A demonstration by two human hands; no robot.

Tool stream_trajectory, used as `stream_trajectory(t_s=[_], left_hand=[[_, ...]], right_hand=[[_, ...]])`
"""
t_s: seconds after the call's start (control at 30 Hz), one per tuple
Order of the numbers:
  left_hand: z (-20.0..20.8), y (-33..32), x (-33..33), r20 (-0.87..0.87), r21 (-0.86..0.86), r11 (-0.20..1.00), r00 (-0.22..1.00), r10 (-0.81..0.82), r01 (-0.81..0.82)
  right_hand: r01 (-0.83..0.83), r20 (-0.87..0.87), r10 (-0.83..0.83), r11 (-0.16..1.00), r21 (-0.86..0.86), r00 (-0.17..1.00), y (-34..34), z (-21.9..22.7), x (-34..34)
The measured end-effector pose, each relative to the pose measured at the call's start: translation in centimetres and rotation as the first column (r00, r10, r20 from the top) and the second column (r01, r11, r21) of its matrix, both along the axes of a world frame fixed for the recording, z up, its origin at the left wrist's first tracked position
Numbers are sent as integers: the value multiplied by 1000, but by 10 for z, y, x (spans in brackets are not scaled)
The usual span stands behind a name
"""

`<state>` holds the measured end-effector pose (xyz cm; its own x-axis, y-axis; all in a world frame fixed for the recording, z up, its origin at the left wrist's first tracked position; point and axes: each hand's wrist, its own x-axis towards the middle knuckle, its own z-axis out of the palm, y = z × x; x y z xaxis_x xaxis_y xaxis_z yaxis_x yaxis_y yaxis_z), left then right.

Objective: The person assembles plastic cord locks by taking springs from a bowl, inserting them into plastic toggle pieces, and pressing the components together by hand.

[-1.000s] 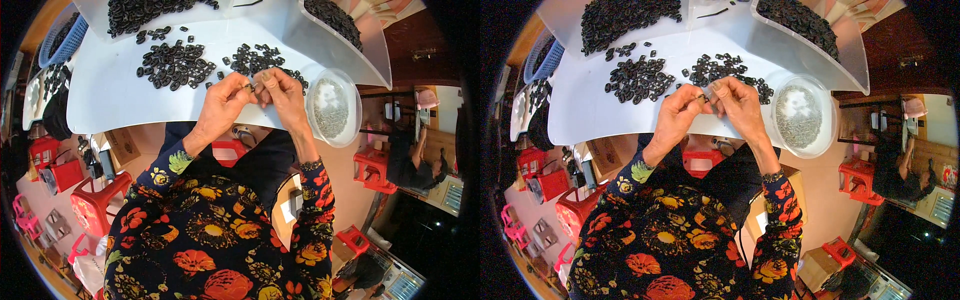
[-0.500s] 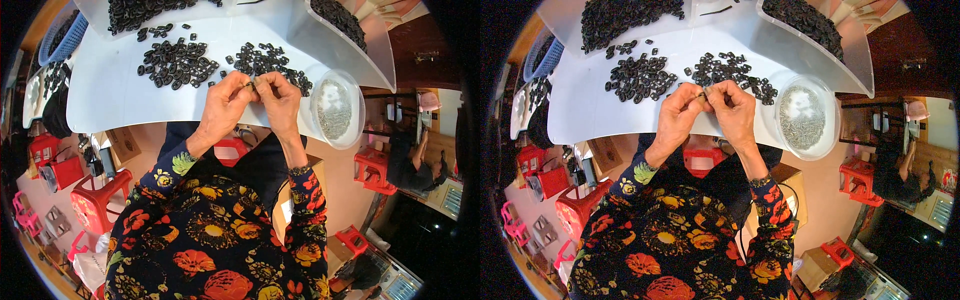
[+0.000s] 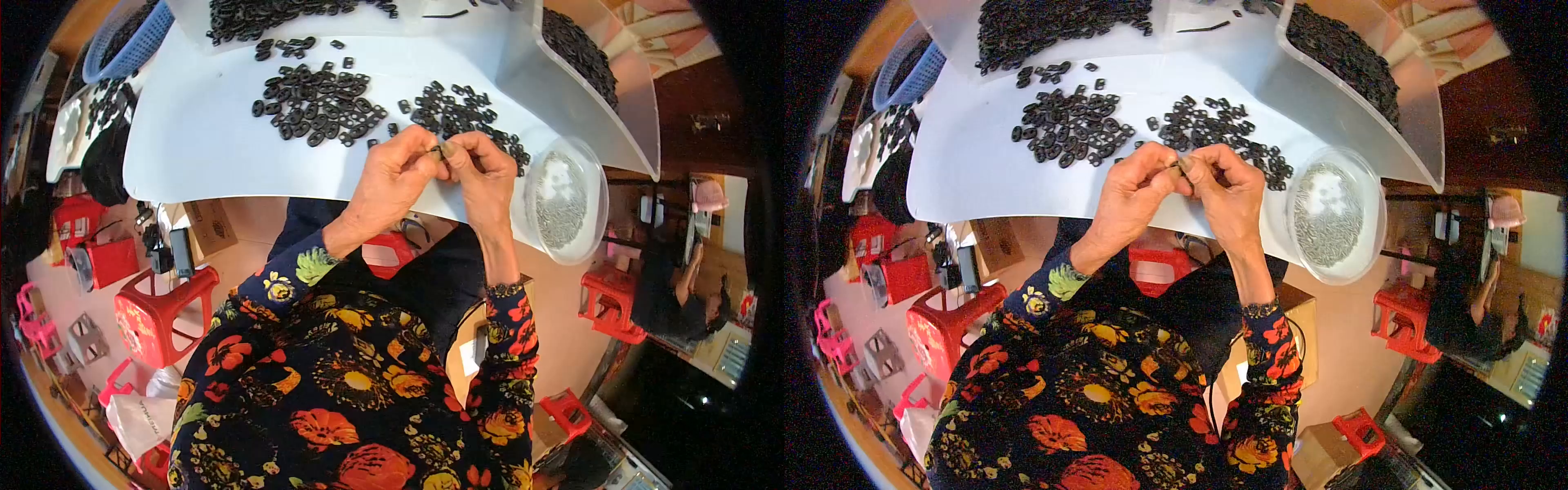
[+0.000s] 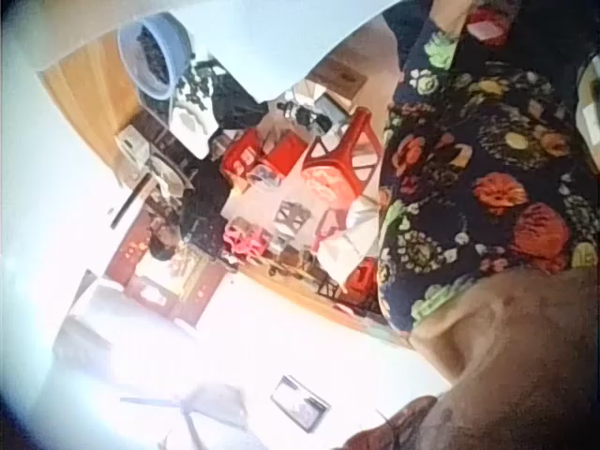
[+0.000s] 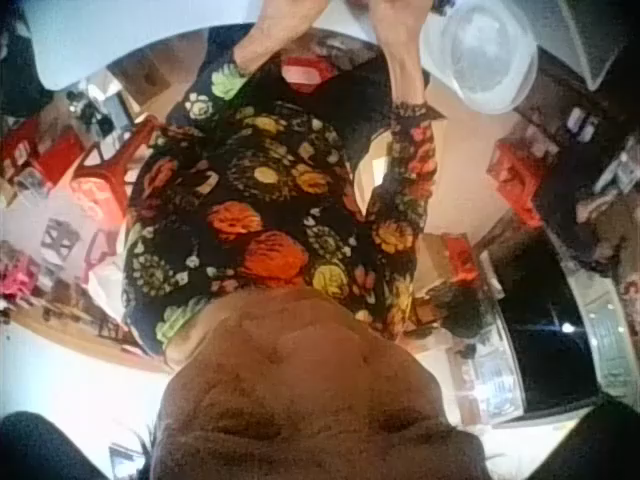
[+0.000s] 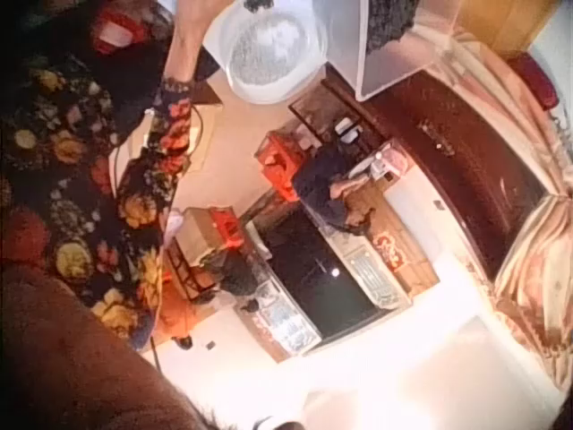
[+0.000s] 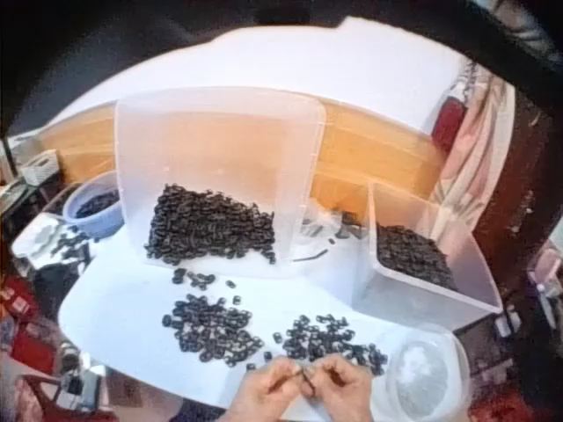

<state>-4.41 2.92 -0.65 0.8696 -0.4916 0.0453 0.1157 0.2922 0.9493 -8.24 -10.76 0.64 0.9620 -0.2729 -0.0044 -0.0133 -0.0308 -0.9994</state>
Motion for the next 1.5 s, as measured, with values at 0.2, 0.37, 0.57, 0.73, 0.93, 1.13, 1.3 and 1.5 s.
stream_trajectory(t_s=[0.2,0.37,0.57,0.73,0.93,1.13,1.3,1.5], left_hand=[[-1,2,3,-52,-65,998,999,6,-9],[8,17,8,71,172,976,986,-150,136],[27,67,83,788,408,816,610,-88,-409],[20,81,126,815,566,678,443,-375,-469],[16,71,138,743,648,686,473,-474,-331],[19,68,139,775,607,712,465,-429,-354],[34,44,117,131,391,894,949,-287,216],[18,18,88,-201,-46,879,858,-473,474]], right_hand=[[9,-18,-8,994,108,1000,3,-2,2],[4,116,-11,998,58,993,0,-6,-3],[-32,72,19,981,190,997,2,-5,-1],[-26,123,4,985,173,992,-4,-8,-3],[-13,113,-7,985,174,994,-3,-9,-4],[-7,118,-14,985,172,993,-3,-9,-4],[13,177,-46,982,188,983,-3,-7,-7],[16,202,-60,977,214,978,-2,-10,-6]])
